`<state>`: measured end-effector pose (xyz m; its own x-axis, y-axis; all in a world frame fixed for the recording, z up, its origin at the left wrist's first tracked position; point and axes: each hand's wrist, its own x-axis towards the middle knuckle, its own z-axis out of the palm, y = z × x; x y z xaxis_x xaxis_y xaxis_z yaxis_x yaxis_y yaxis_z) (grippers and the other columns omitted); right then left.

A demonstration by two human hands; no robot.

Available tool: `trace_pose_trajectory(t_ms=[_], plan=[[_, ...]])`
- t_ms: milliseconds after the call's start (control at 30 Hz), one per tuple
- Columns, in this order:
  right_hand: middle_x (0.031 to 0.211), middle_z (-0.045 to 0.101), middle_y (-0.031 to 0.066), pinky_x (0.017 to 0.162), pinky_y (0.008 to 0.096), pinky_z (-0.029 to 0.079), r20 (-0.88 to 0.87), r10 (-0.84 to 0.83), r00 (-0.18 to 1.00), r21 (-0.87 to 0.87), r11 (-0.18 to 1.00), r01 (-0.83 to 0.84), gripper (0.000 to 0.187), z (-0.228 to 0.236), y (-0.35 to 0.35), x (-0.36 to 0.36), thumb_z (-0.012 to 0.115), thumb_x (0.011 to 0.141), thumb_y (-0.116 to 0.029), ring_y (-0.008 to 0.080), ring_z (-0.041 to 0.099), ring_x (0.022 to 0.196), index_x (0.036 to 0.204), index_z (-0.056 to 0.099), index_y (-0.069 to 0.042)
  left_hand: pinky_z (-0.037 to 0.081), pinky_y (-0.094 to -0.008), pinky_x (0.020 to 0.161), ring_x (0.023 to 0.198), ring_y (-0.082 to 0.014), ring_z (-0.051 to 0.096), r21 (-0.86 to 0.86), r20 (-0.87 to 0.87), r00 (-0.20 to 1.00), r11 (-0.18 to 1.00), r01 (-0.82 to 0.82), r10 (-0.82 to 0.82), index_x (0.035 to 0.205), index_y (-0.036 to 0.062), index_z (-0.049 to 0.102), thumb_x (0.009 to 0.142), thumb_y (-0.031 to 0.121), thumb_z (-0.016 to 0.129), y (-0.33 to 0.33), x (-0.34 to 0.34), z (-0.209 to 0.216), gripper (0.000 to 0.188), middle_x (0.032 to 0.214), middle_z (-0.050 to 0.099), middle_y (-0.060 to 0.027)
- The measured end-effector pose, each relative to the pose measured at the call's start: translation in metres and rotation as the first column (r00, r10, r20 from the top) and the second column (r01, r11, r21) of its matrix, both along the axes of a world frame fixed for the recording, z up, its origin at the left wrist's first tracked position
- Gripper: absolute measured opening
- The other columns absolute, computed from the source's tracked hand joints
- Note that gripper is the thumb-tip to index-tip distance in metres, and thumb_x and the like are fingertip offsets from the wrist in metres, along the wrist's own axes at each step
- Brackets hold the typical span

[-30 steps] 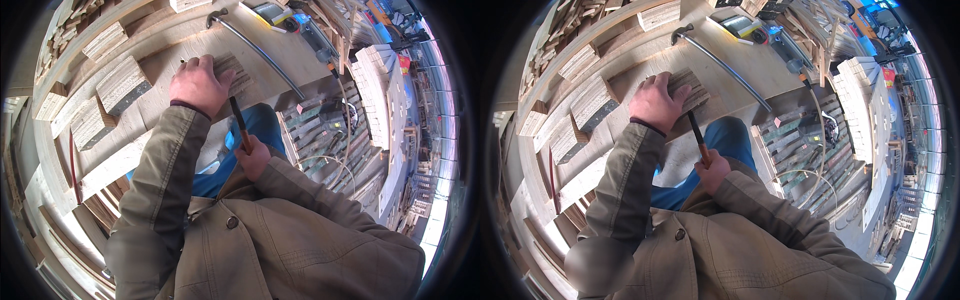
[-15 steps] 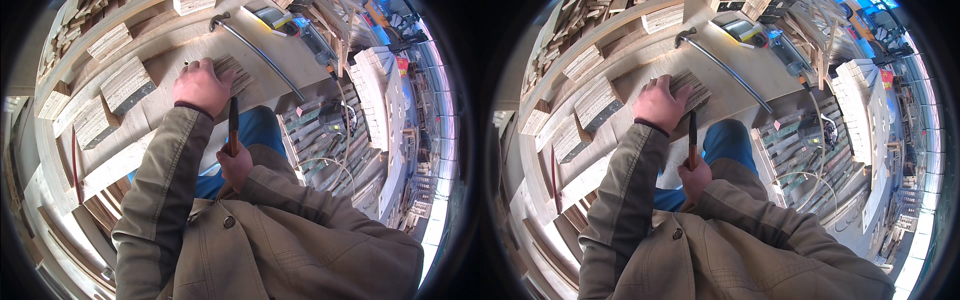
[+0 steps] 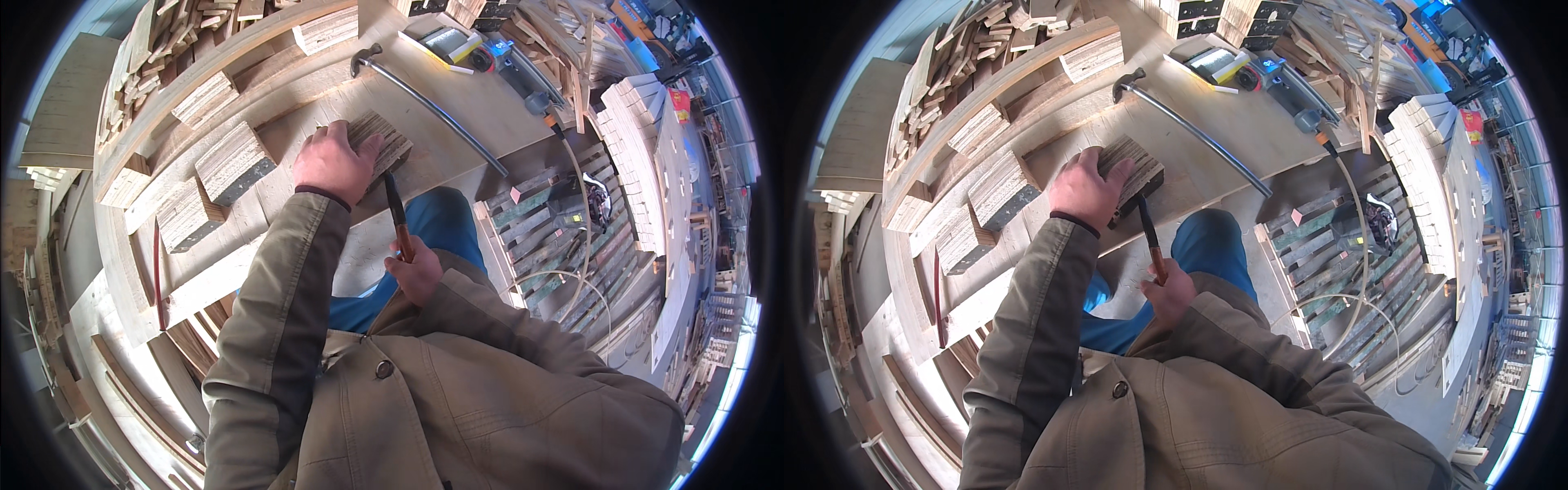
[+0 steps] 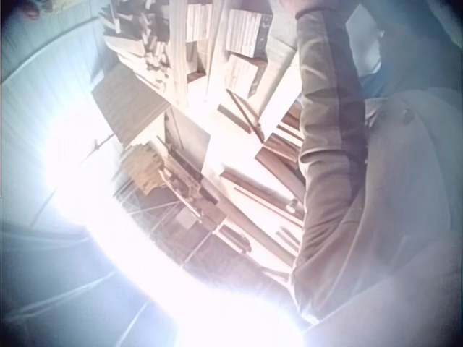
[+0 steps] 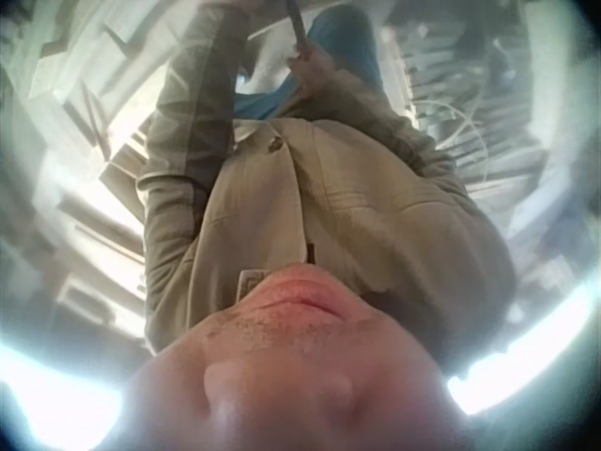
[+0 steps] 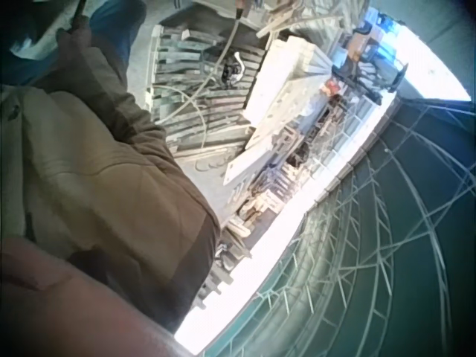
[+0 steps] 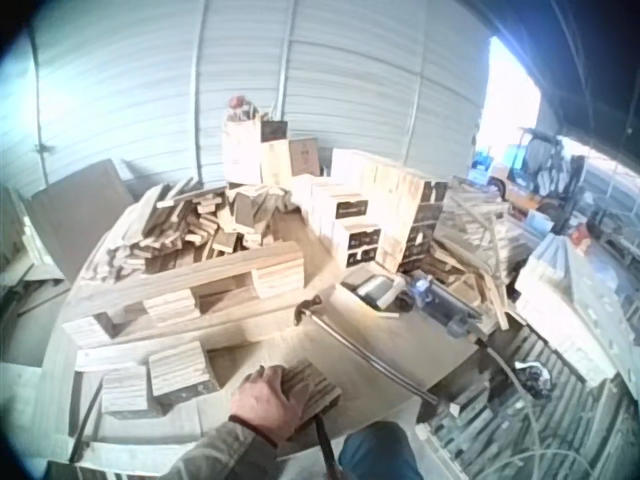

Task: The person uses a hammer to pry apart small wooden blocks on a workbench, separating them one by one and placing them aside. The person repeats this process with several blocks and briefly picks up a mug at the end.

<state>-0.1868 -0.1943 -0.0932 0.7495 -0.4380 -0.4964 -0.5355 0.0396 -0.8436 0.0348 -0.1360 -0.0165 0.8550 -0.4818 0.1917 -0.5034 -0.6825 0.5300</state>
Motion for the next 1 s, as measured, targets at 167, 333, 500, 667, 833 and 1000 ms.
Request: trace_pose_trajectory(t_ms=[167,333,500,667,833,1000], plan=[[0.091,0.066,0.0122,0.077,0.0398,0.051,0.017,0.098,0.995,-0.156,0.983,-0.094,0.036,0.013,-0.029,-0.007,0.077,0.096,-0.022,0.0260,0.066,0.085,0.120,0.061,0.001,0.056,-0.0495,0.099,0.112,-0.0418,0.070,0.037,-0.039,0.999,0.999,0.009,-0.008,0.123,0.0005,0.070,0.095,0.058,0.071,0.000,0.002,0.002,0.064,0.116,0.074,-0.0235],[0.089,0.069,0.0184,0.079,0.0443,0.052,-0.015,0.157,0.988,-0.189,0.969,-0.157,0.036,0.021,-0.044,-0.010,0.077,0.096,-0.026,0.0352,0.070,0.087,0.114,0.062,0.001,0.054,-0.0489,0.101,0.115,-0.0410,0.069,0.026,-0.026,1.000,1.000,0.013,-0.012,0.126,0.0004,0.070,0.095,0.058,0.071,0.000,0.002,0.002,0.065,0.119,0.074,-0.0235],[0.091,0.065,0.0088,0.077,0.0371,0.051,-0.038,0.153,0.987,-0.137,0.978,-0.157,0.032,0.025,-0.054,-0.007,0.075,0.094,-0.015,0.0207,0.064,0.082,0.120,0.065,0.000,0.054,-0.0487,0.101,0.115,-0.0405,0.069,0.024,-0.032,0.999,1.000,0.015,-0.014,0.126,0.0007,0.071,0.095,0.057,0.071,0.001,0.001,0.004,0.065,0.119,0.074,-0.0230],[0.096,0.071,0.0204,0.082,0.0461,0.053,-0.112,0.298,0.948,-0.351,0.881,-0.318,0.034,0.048,-0.078,-0.004,0.077,0.093,-0.023,0.0383,0.070,0.093,0.116,0.068,0.000,0.055,-0.0480,0.100,0.114,-0.0396,0.070,0.023,-0.040,0.999,1.000,0.008,-0.007,0.126,0.0017,0.071,0.094,0.057,0.073,0.001,0.001,0.003,0.064,0.120,0.075,-0.0221],[0.100,0.073,0.0241,0.084,0.0501,0.054,-0.162,0.337,0.927,-0.509,0.777,-0.371,0.035,0.064,-0.089,0.000,0.078,0.092,-0.025,0.0445,0.070,0.099,0.117,0.070,-0.003,0.056,-0.0476,0.098,0.112,-0.0396,0.072,0.005,-0.017,1.000,1.000,-0.017,0.017,0.125,0.0002,0.072,0.094,0.057,0.073,0.001,0.000,0.001,0.065,0.117,0.075,-0.0231],[0.094,0.071,0.0229,0.077,0.0508,0.052,-0.198,0.336,0.921,-0.604,0.698,-0.385,0.033,0.069,-0.093,0.002,0.080,0.090,-0.025,0.0447,0.070,0.091,0.113,0.067,-0.004,0.056,-0.0475,0.098,0.111,-0.0397,0.072,0.004,-0.045,0.999,1.000,-0.005,0.005,0.126,-0.0005,0.072,0.094,0.058,0.073,0.001,0.003,0.001,0.066,0.116,0.076,-0.0234]])
